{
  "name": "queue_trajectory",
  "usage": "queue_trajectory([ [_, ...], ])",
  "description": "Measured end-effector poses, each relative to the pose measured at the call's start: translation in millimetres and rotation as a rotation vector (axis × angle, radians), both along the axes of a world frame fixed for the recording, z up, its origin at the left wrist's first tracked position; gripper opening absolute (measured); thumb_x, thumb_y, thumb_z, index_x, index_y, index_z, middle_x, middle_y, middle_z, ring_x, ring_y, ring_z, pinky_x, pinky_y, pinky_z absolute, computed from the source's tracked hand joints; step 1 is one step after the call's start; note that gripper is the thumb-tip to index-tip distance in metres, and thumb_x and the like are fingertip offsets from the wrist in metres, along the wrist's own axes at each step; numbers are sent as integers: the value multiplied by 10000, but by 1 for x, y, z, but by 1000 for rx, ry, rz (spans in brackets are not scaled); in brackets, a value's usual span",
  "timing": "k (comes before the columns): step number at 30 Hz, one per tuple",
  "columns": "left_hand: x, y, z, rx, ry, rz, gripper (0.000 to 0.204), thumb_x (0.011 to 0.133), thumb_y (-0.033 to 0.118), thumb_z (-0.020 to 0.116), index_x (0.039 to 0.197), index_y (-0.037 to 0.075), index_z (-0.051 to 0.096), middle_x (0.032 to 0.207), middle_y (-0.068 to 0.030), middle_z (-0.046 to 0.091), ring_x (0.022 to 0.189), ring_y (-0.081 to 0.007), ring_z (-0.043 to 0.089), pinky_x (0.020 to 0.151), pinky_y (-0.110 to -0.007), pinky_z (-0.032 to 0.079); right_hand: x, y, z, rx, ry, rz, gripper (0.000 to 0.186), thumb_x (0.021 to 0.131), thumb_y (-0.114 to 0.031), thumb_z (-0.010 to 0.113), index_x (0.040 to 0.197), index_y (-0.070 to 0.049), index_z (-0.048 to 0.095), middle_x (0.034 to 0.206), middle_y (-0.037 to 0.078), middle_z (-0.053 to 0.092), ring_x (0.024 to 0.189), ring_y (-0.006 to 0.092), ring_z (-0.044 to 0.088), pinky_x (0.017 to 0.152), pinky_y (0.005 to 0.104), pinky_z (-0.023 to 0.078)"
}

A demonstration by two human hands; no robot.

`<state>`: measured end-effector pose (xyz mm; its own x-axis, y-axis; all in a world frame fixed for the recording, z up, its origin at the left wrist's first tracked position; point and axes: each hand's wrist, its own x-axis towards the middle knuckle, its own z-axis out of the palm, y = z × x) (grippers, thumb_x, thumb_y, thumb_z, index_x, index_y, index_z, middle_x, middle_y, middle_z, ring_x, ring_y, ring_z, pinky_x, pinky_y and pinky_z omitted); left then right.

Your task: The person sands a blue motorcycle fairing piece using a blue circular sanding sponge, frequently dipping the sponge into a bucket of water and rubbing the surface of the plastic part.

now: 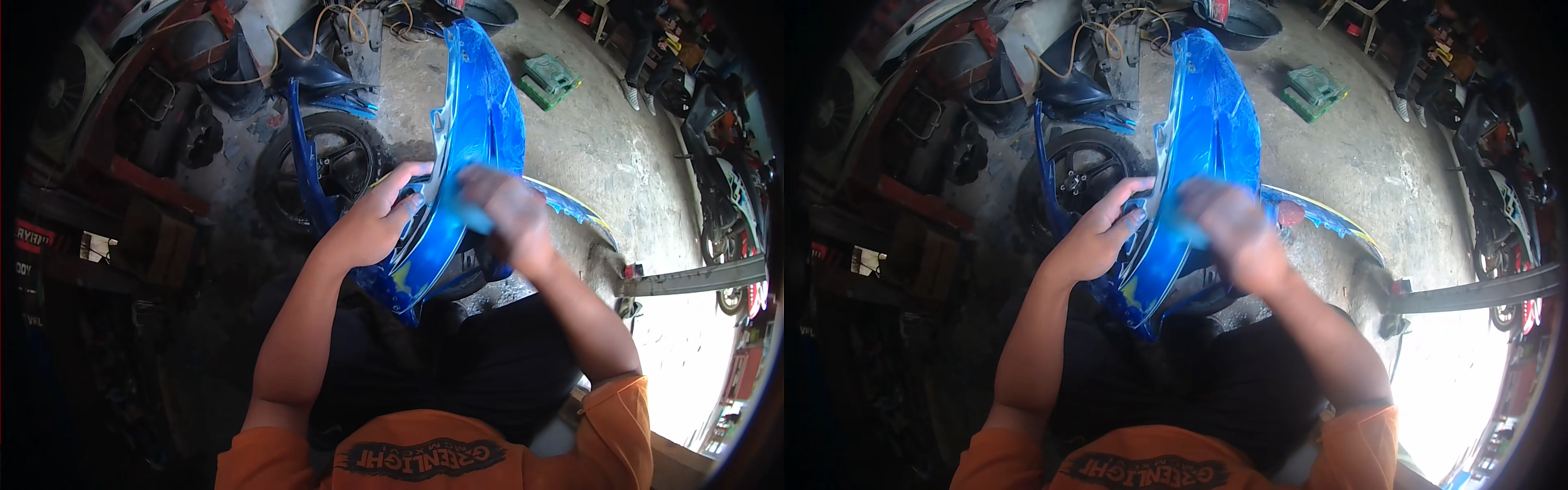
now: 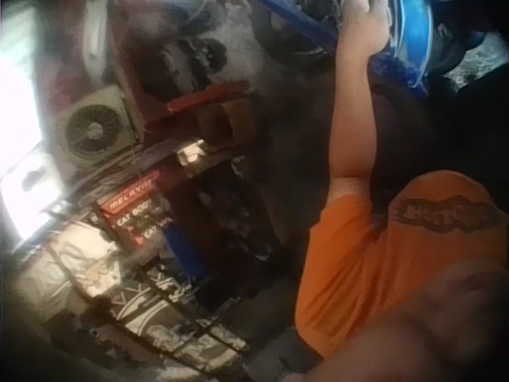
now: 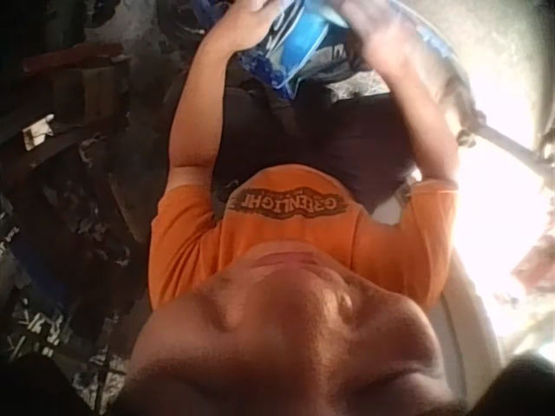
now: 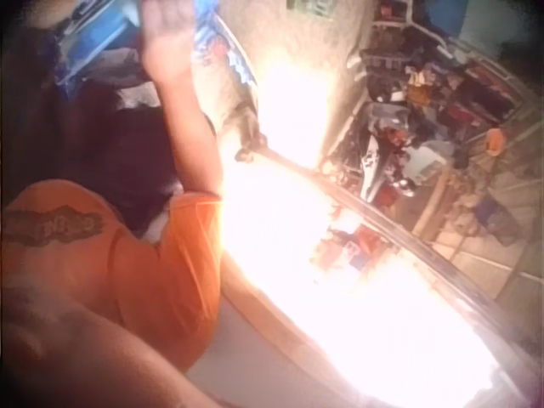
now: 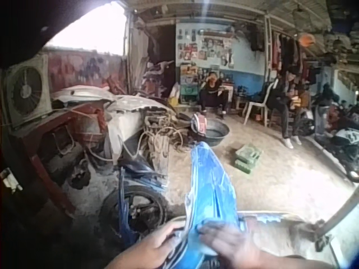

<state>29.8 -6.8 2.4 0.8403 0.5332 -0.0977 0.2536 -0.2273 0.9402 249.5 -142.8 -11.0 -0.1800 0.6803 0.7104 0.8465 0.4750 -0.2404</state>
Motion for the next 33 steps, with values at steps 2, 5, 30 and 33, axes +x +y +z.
queue_trajectory([
  [2, -4, -1, -8, 125, -62, 33, 461, 1149, 99, 518, 1606, 43, 490, 1467, -110, 631, 1304, -172, 582, 1155, -350, 455, -27, -10, 3, -39, -268, 108, 269, 883, -2, 666, 1142, -10, 740, 1266, 175, 753, 1240, 370, 719, 1076, 477, 583],
  [5, 1, 1, -6, 26, -87, 10, 461, 1146, 93, 524, 1603, 44, 495, 1489, -124, 628, 1341, -181, 578, 1160, -348, 450, 13, 5, 7, -25, 75, 24, 279, 853, 32, 661, 1114, -9, 750, 1208, 187, 764, 1212, 371, 735, 1057, 459, 597],
  [30, 4, 3, -11, 129, -113, 48, 433, 1134, 129, 550, 1566, 95, 526, 1470, -239, 672, 1373, -356, 661, 1142, -431, 492, -2, -3, 18, -95, 15, 81, 360, 775, 28, 690, 1129, -5, 742, 1238, 136, 773, 1159, 374, 741, 1013, 442, 603],
  [33, 4, -4, -9, 117, -89, 46, 434, 1133, 131, 553, 1564, 89, 525, 1446, -244, 684, 1351, -361, 673, 1138, -431, 495, 20, -3, 11, -25, -70, -112, 300, 806, -25, 705, 1105, -24, 736, 1239, 143, 772, 1201, 354, 738, 1039, 447, 598],
])
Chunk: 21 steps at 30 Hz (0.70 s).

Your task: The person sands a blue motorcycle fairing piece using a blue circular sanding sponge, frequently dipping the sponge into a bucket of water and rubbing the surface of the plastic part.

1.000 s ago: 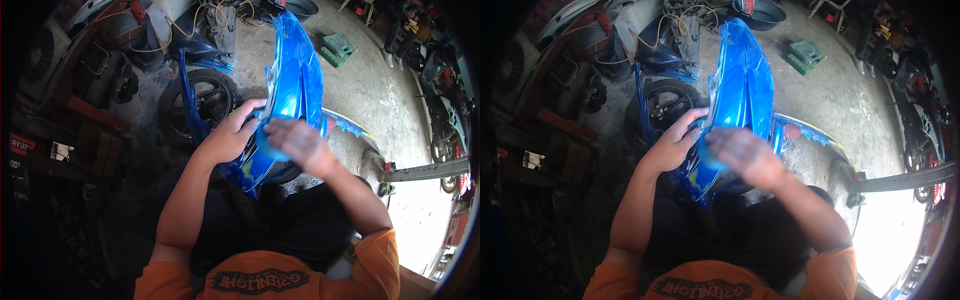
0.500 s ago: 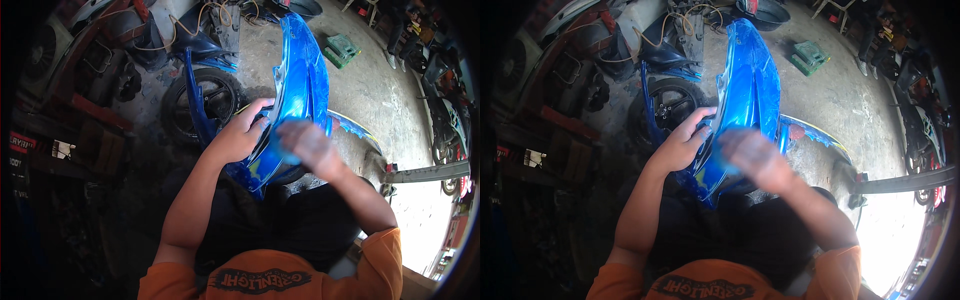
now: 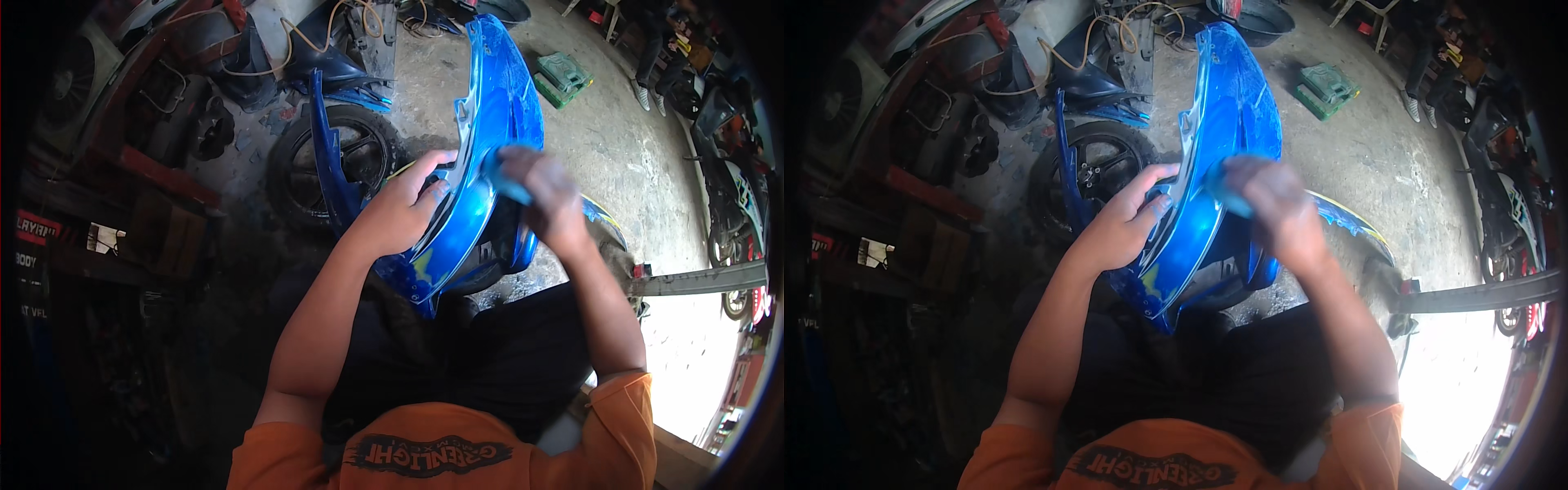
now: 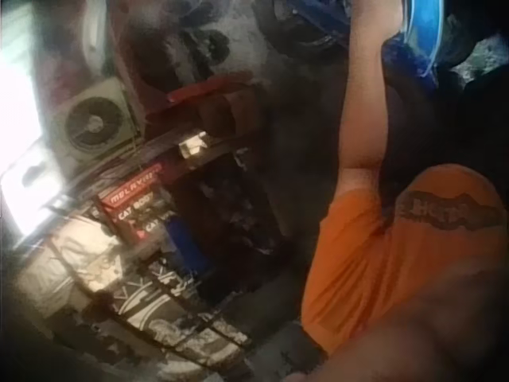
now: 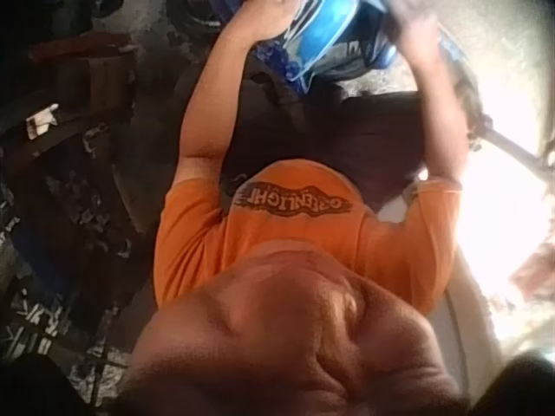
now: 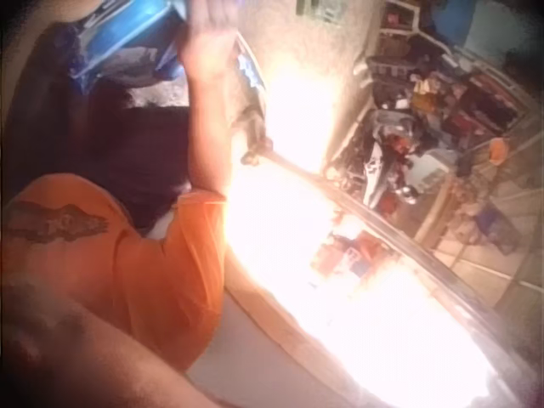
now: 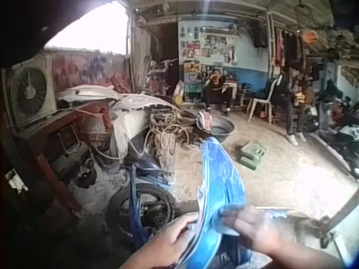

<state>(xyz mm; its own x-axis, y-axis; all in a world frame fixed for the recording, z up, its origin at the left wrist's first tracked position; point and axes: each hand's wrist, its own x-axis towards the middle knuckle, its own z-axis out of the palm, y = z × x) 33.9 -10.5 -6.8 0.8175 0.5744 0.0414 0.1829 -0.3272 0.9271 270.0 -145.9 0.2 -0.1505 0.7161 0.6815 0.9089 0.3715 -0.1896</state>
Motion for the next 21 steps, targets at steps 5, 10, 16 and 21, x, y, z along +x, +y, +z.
queue_trajectory([
  [5, -4, 5, -11, 36, -30, 14, 434, 1133, 132, 552, 1564, 83, 523, 1418, -251, 697, 1319, -375, 689, 1135, -432, 498, -24, -1, 8, -64, -81, 138, 287, 814, -54, 704, 1099, -27, 719, 1257, 131, 770, 1225, 347, 730, 1040, 450, 602],
  [10, -2, 7, -13, 81, -34, 28, 444, 1137, 138, 550, 1578, 92, 521, 1421, -253, 695, 1304, -370, 696, 1111, -430, 505, -37, -10, 5, -95, -67, 213, 286, 823, -55, 706, 1105, -8, 716, 1226, 149, 770, 1238, 348, 735, 1046, 444, 597],
  [16, -1, 5, -9, 29, -10, 33, 441, 1141, 154, 549, 1578, 103, 522, 1383, -261, 712, 1280, -389, 703, 1098, -431, 510, -5, 3, 8, 9, 15, -74, 462, 716, 130, 690, 1154, -16, 719, 1234, 162, 777, 1168, 360, 746, 1007, 479, 622],
  [21, -3, 7, -15, 102, -58, 33, 427, 1142, 159, 549, 1565, 107, 535, 1383, -255, 714, 1273, -381, 708, 1093, -436, 511, -49, -13, 11, -117, -151, 148, 376, 795, 37, 703, 1162, -43, 730, 1291, 142, 759, 1222, 341, 725, 1062, 441, 596],
])
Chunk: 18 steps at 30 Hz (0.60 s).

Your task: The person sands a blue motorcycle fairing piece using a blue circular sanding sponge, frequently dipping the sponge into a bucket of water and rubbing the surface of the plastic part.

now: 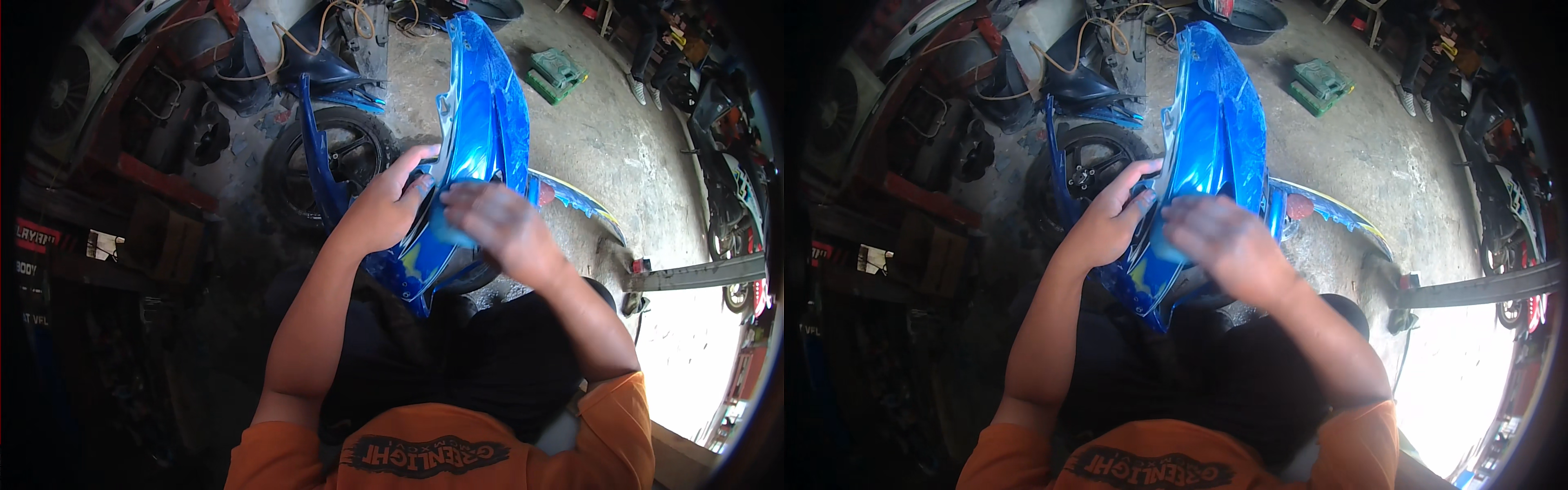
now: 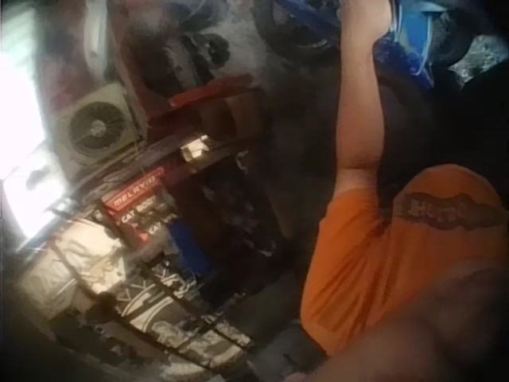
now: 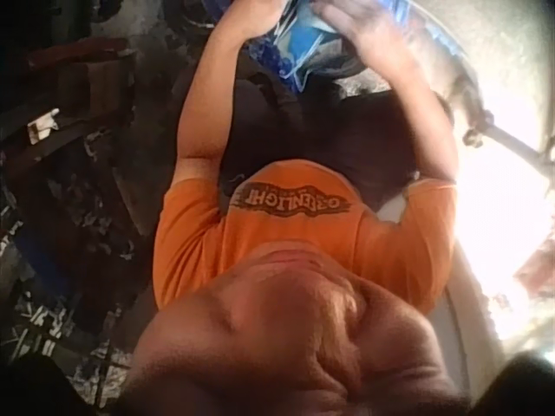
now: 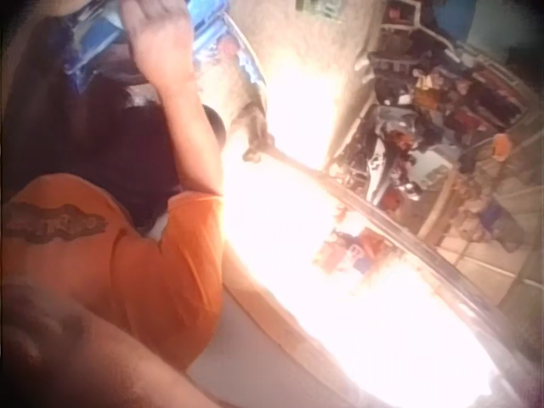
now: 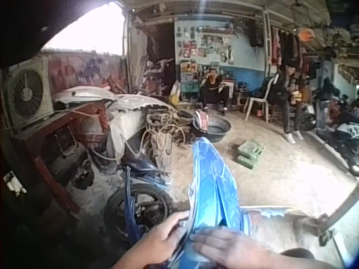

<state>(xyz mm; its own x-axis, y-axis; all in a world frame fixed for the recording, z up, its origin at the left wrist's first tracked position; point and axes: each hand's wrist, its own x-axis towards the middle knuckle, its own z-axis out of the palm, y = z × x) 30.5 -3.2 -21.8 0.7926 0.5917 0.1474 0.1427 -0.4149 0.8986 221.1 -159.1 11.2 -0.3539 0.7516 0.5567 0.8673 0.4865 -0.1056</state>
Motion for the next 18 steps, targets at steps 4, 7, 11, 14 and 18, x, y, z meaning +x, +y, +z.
queue_trajectory([
  [4, 4, -4, 8, -104, 35, -8, 425, 1140, 153, 552, 1562, 104, 536, 1398, -250, 709, 1280, -373, 706, 1090, -433, 513, 33, 11, 2, 18, 193, -228, 359, 791, 16, 717, 1143, -52, 734, 1293, 130, 758, 1256, 346, 718, 1073, 449, 584],
  [7, 2, -4, 10, -117, 70, -23, 438, 1140, 75, 523, 1576, 34, 519, 1474, -144, 643, 1331, -166, 572, 1170, -341, 440, 5, 0, -6, -19, 112, -27, 362, 783, 27, 713, 1140, -31, 716, 1301, 157, 749, 1264, 379, 707, 1089, 455, 575],
  [11, 5, -4, 21, -159, 81, -17, 455, 1136, 66, 534, 1589, 36, 503, 1476, -138, 642, 1334, -174, 576, 1177, -352, 439, 38, 15, -6, 30, 238, -115, 404, 756, 93, 677, 1144, -17, 706, 1291, 170, 758, 1266, 386, 711, 1082, 474, 583],
  [14, 4, -6, 22, -235, 201, -9, 448, 1142, 78, 532, 1587, 34, 508, 1475, -132, 643, 1324, -175, 583, 1171, -355, 446, 23, 9, -11, 60, 197, -125, 399, 771, 81, 677, 1155, -21, 710, 1294, 161, 760, 1271, 385, 711, 1072, 469, 588],
  [18, 2, -4, 9, -40, 55, -12, 444, 1147, 88, 533, 1587, 42, 508, 1465, -143, 648, 1300, -174, 593, 1156, -353, 457, 13, 8, -8, -46, 150, 35, 337, 818, 15, 685, 1152, -15, 709, 1323, 158, 749, 1242, 365, 721, 1059, 452, 587],
])
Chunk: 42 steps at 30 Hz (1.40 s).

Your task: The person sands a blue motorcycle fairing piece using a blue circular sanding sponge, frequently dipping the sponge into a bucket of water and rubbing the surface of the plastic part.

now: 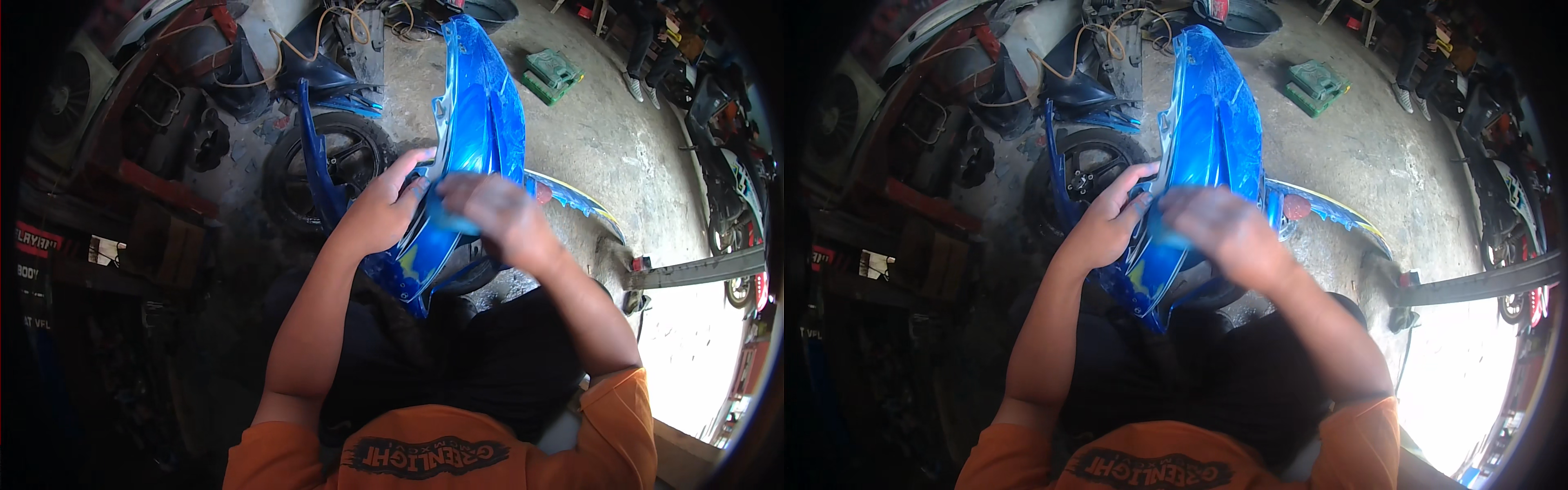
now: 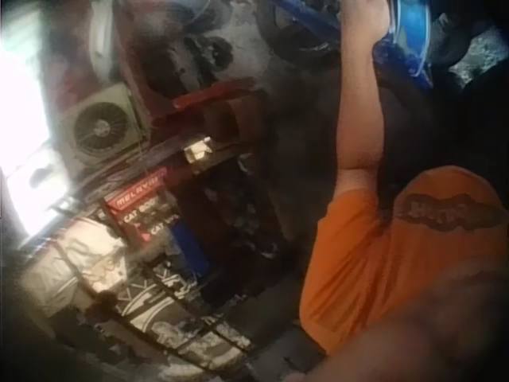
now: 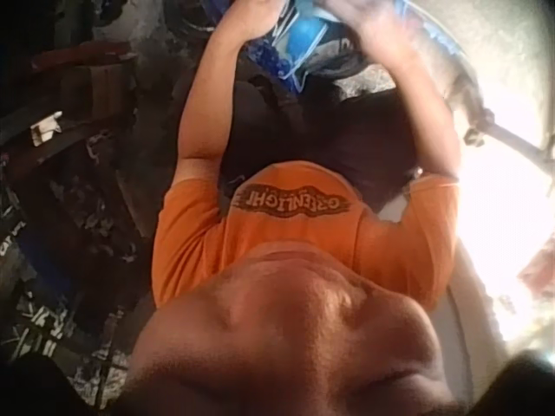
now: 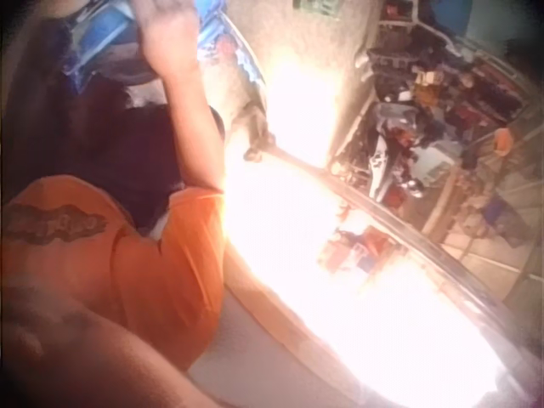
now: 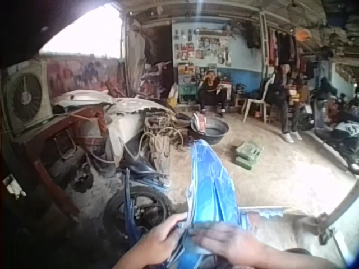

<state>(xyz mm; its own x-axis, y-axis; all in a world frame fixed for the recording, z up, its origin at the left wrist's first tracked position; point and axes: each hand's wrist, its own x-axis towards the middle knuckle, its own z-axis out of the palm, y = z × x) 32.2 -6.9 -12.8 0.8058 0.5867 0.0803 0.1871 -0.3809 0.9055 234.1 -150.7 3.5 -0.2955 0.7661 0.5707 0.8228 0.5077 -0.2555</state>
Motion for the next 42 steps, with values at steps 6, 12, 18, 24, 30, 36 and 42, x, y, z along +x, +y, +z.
queue_trajectory([
  [6, -1, -4, 8, -76, 92, 17, 443, 1152, 99, 529, 1592, 57, 508, 1451, -151, 653, 1291, -178, 600, 1149, -359, 465, 6, -3, 2, 71, -21, -143, 275, 865, -6, 679, 1137, -21, 717, 1307, 160, 757, 1272, 344, 714, 1046, 449, 595],
  [12, 1, -5, 14, -118, 104, 23, 451, 1148, 91, 517, 1598, 63, 503, 1410, -145, 662, 1230, -165, 607, 1118, -351, 475, 28, 10, 8, 104, 44, -174, 357, 816, 44, 644, 1162, -5, 717, 1276, 175, 762, 1220, 394, 728, 1064, 470, 588],
  [18, -2, -3, 0, 86, 2, 27, 447, 1148, 91, 512, 1594, 67, 505, 1372, -135, 676, 1187, -159, 617, 1093, -346, 483, -4, 3, -2, 104, -128, -69, 349, 814, 42, 677, 1153, -8, 743, 1322, 151, 767, 1302, 367, 705, 1101, 459, 575],
  [24, -2, -8, 12, -39, 123, 39, 444, 1146, 103, 519, 1589, 66, 506, 1430, -202, 666, 1250, -235, 641, 1137, -395, 472, -8, 0, -20, 182, -125, -250, 356, 819, 37, 684, 1169, 9, 742, 1345, 169, 764, 1299, 361, 715, 1096, 456, 581],
  [30, -3, -9, 20, -100, 154, 13, 454, 1147, 109, 519, 1598, 65, 491, 1483, -215, 649, 1398, -266, 602, 1192, -401, 437, 18, 9, -16, 183, -92, -409, 379, 833, 2, 690, 1209, -16, 737, 1367, 152, 760, 1348, 358, 693, 1071, 466, 593],
  [36, -6, -7, 12, -32, 140, 27, 460, 1152, 126, 522, 1607, 78, 479, 1464, -224, 669, 1367, -279, 637, 1171, -399, 457, -7, 1, 1, 125, -30, -240, 380, 808, 21, 683, 1179, -23, 753, 1329, 151, 763, 1283, 358, 707, 1029, 454, 605],
  [42, -8, -8, -1, 113, 23, 72, 438, 1143, 172, 532, 1580, 147, 515, 1295, -298, 731, 1226, -443, 721, 1057, -479, 531, -17, -6, -17, 154, -168, -237, 438, 794, 59, 682, 1217, -30, 757, 1363, 163, 758, 1293, 380, 707, 1076, 477, 596],
])
